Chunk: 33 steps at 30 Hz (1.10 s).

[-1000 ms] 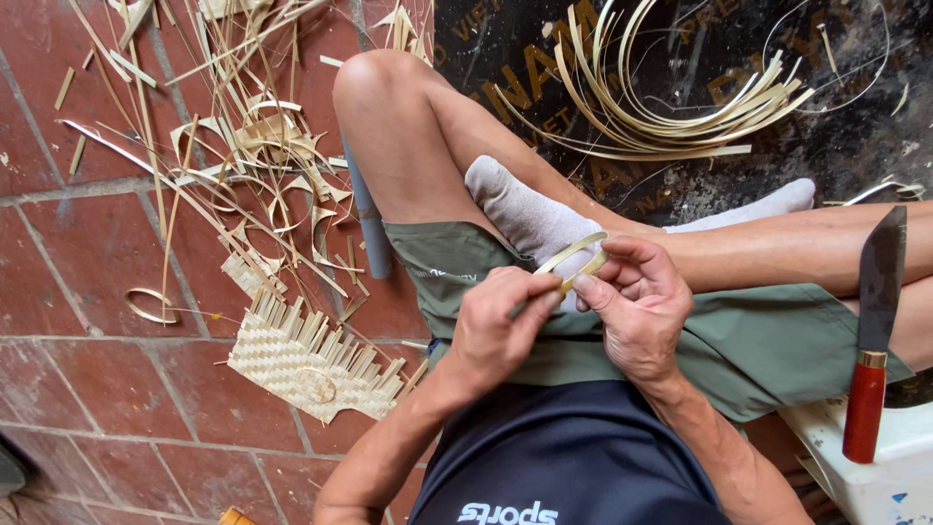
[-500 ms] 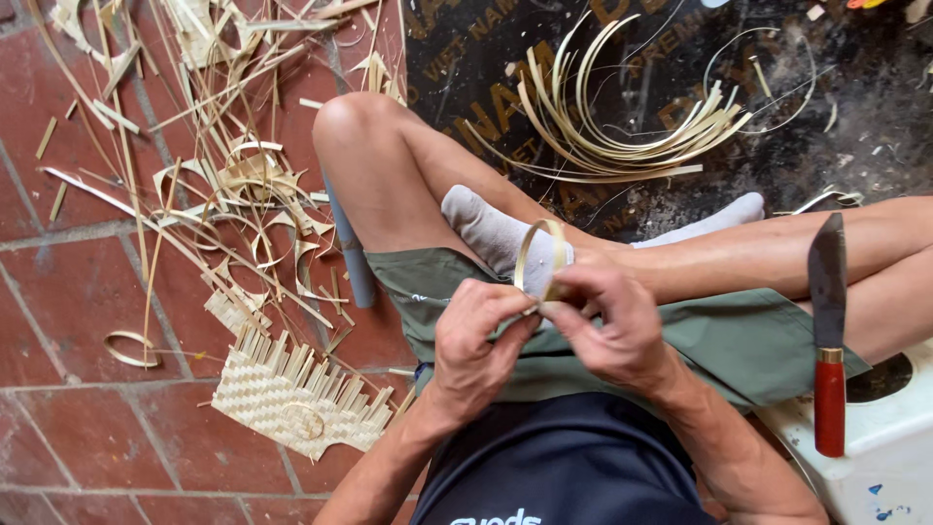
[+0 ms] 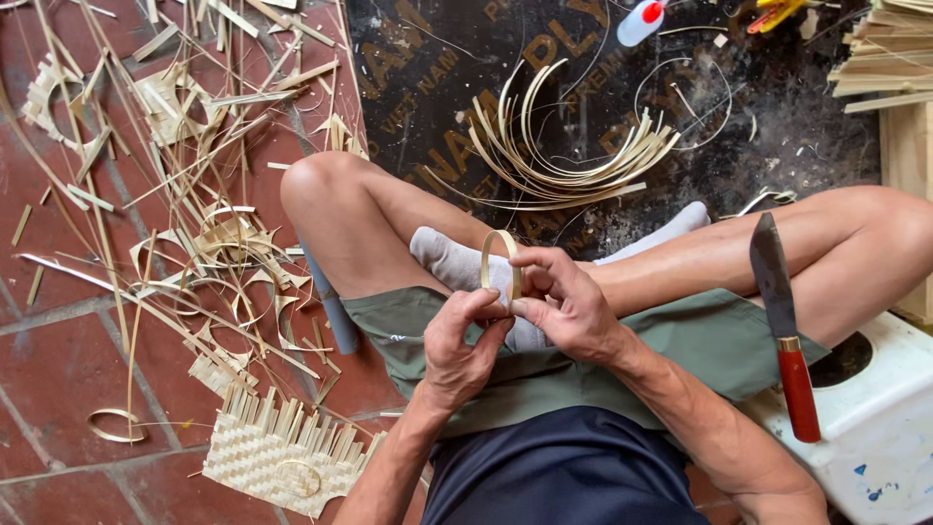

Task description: The person forms thin bamboo strips into circular rings by bending them, applying glue to the overlapping ends, and securing them with small plastic clips. The person repeats this process multiple times, placing each completed ring onto a nearby stack.

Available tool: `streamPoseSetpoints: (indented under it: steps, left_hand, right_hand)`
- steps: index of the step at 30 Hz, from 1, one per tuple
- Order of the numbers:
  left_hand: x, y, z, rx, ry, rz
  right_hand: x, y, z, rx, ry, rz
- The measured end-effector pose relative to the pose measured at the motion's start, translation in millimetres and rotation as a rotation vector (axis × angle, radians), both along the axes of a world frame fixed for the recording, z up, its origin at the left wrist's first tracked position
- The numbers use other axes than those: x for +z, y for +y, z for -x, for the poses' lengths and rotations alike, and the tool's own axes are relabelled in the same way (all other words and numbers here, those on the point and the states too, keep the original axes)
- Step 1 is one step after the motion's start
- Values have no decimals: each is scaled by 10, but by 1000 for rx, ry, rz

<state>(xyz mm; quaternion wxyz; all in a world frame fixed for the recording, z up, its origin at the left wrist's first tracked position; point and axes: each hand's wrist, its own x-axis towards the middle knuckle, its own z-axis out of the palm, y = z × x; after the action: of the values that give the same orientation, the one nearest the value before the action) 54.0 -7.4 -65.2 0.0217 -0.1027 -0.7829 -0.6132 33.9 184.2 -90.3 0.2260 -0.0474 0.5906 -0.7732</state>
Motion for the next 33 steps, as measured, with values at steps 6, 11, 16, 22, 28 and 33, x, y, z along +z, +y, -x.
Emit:
streamPoseSetpoints:
  steps: [6, 11, 16, 22, 28, 33]
  left_hand:
    - [31, 46, 138, -116, 138, -33]
    - [57, 20, 156, -59, 116, 66]
    - [135, 78, -30, 105, -219, -20]
    - [227, 26, -80, 134, -258, 89]
    - [265, -51, -12, 115, -402, -38]
    - [194, -136, -2, 124, -540, -192]
  right_hand:
    - [84, 162, 88, 23, -119, 127]
    - [120, 119, 154, 38, 72, -27]
    - [170, 46, 180, 127, 245, -323]
    - [327, -24, 266, 208, 147, -285]
    - [306, 49, 399, 222, 258, -309]
    - [-198, 609, 1142, -565, 248, -521]
